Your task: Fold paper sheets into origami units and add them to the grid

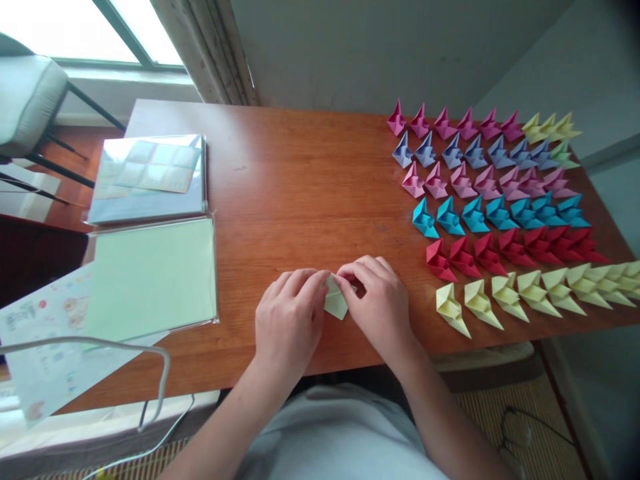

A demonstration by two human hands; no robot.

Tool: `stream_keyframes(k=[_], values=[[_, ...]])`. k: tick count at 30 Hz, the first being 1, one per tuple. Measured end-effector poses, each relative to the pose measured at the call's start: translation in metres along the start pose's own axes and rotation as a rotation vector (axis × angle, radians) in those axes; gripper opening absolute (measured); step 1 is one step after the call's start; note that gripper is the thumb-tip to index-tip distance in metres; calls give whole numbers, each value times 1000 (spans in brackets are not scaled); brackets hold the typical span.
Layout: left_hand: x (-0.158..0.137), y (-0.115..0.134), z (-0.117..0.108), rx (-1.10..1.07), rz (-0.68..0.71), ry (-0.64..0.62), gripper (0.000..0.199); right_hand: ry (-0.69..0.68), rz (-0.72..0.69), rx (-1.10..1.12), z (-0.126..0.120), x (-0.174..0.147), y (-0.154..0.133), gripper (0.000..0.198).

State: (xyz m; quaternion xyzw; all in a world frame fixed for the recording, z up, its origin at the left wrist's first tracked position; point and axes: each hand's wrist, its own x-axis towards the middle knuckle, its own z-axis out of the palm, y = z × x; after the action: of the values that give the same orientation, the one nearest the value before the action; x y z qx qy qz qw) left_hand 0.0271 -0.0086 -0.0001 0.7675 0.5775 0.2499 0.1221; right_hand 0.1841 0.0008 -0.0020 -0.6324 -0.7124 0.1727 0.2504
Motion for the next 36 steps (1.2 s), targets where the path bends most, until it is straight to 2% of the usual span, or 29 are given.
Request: stream_keyframes(k=[9,16,19,21,24,26,28,33,36], values=[[0,0,0,2,2,-15,20,-123,25,-6,-7,14,2,11],[1,0,-1,29,26,-18,20,-341,58,-65,-22,41,-1,16],[-5,7,-5,104,97,15,21,-417,58,-123,-28,49,-5,17],[-13,16,-7,142,198,15,26,-440,59,-132,-30,50,-7,17],[-26,30,-7,215,301,-132,41,-434,58,-131,-29,49,-7,17],[-33,38,-3,272,296,-240,49,-423,54,-129,-28,47,-6,18],[-38,43,3,319,268,-284,53,-420,50,-124,-28,46,-5,18],[-47,49,15,323,198,-306,67,-427,57,-129,-29,46,-7,19],[-52,48,20,333,199,-262,75,-442,55,-126,-30,46,-7,19]])
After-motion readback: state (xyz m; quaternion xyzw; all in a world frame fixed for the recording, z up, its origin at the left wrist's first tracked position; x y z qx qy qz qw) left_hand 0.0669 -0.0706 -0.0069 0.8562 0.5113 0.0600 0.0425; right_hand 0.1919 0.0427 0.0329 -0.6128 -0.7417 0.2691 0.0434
